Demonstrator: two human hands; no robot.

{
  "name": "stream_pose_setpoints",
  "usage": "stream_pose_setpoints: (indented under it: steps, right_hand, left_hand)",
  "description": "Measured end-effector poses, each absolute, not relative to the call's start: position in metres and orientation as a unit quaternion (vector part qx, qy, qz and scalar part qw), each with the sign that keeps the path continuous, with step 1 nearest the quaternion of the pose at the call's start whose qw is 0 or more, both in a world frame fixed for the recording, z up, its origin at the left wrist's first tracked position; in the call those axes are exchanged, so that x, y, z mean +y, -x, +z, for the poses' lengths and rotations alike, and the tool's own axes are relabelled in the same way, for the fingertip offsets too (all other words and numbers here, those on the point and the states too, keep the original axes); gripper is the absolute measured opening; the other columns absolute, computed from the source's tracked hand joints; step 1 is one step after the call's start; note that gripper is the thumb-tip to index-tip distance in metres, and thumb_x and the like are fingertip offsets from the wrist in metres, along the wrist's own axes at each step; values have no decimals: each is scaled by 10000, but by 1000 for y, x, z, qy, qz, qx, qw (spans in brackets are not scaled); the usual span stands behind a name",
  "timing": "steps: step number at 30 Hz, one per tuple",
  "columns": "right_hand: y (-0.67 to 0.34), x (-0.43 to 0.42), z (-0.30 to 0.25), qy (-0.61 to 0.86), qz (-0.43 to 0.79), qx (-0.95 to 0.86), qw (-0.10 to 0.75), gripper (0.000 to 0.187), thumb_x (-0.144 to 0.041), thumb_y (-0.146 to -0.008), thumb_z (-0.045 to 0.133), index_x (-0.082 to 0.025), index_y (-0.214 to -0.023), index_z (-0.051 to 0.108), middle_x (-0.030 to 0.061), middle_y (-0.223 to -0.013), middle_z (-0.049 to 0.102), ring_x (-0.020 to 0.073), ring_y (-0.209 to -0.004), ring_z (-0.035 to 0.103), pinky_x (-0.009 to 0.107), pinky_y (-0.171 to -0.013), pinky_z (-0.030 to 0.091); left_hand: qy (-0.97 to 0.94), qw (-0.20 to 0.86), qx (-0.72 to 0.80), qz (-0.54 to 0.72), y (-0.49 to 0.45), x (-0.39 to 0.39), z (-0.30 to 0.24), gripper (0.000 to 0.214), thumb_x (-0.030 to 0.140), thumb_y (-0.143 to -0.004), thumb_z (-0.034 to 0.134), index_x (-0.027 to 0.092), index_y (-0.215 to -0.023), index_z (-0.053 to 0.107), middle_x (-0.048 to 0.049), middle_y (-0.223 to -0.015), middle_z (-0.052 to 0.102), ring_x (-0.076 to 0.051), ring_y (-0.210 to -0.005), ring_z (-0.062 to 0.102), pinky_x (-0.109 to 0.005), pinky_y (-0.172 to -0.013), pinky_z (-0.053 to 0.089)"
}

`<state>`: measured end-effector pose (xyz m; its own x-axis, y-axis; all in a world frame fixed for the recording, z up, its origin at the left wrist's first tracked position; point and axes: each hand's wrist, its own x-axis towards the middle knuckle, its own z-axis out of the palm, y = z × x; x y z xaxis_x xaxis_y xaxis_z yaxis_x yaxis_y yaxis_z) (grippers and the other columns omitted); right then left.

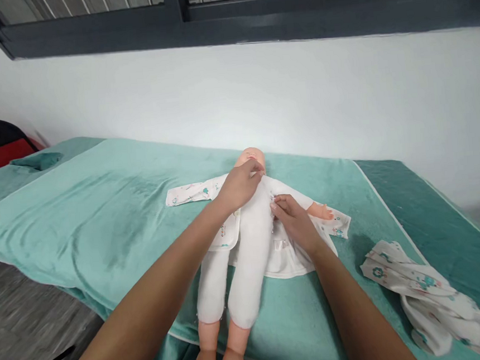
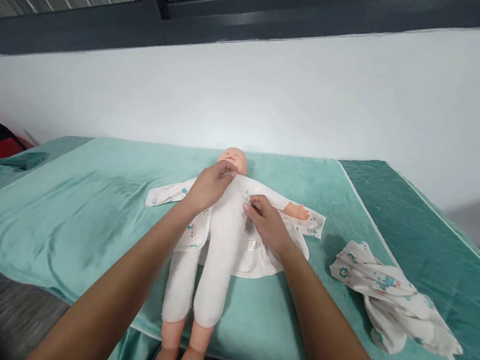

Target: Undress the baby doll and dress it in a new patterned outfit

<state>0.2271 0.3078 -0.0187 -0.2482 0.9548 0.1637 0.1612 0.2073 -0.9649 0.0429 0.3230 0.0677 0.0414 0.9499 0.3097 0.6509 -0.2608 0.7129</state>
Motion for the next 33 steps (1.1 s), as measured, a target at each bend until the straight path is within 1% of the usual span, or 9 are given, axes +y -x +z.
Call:
stream_pose_setpoints:
  steps: [4,7,13,17,20,23,26,28,33]
  right_hand:
    - [-246,315,-9,482,385,-517,593,259,-470,-872,603,-211,-862,594,30,-858,718,165,-728,662,315,-722,526]
    - [-266,328,-11,511,275,-430,692,214,-416,-854,599,-202,-856,593,41,-911,727,176,-874,686,336,-861,521]
    - [-288,345,-23,631,262,-370,630,302,-458,-825,555,-196,-967,603,79,-1110,721,213,-1054,665,359,-894,500]
    - [-308,345,-22,615,264,-353,654,268,-462,-865,447,-214,-895,545,80,-993,729,188,-854,696,309,-710,510]
    - [-318,341,-19,685,242,-462,509,363,-536,-891,430,-225,-764,568,68,-748,693,196,-639,620,303,-589,424]
    - [-313,335,-17,714,221,-581,323,383,-579,-775,646,-241,-616,564,32,-596,617,200,-564,543,305,-570,338]
    - [-301,329,-14,683,219,-657,232,416,-523,-714,729,-236,-542,483,-7,-559,563,180,-563,504,300,-582,307]
    - [-298,327,-12,655,244,-661,272,385,-487,-744,693,-228,-557,479,-14,-562,545,181,-603,515,300,-602,336]
    - [-308,328,-7,557,351,-507,556,306,-511,-834,588,-246,-718,487,-31,-594,502,174,-568,490,309,-550,411]
  left_hand:
    - [-786,110,562,234,-76,340,77,192,220,-951,521,188,-1079,660,-118,-1169,722,-281,-1134,642,-385,-923,490]
    - [-865,57,492,81,-113,348,74,253,225,-921,569,184,-1162,632,-146,-1250,686,-302,-1215,588,-423,-974,461]
    - [-888,59,448,-80,-166,352,57,284,223,-958,508,172,-1203,643,-174,-1291,651,-301,-1223,600,-462,-1016,411]
    - [-897,15,441,-43,-157,360,58,324,154,-927,519,178,-1235,616,-153,-1245,658,-282,-1159,624,-413,-918,439]
    - [-891,-31,452,-13,-142,366,64,378,96,-896,521,188,-1257,580,-137,-1190,668,-269,-1093,635,-393,-857,436]
    - [-888,-34,458,-21,-133,367,67,324,95,-891,530,199,-1191,592,-116,-1126,684,-255,-1047,638,-386,-854,421]
    - [-886,-24,464,-16,-128,364,68,286,86,-890,519,201,-1141,596,-96,-1066,692,-246,-1019,640,-383,-860,410]
    - [-882,-25,470,2,-125,363,68,307,65,-883,502,200,-1144,592,-94,-1063,690,-245,-1008,642,-381,-854,406]
    - [-875,-51,481,4,-117,360,74,339,56,-868,522,194,-1164,609,-112,-1116,692,-263,-1047,628,-390,-856,391]
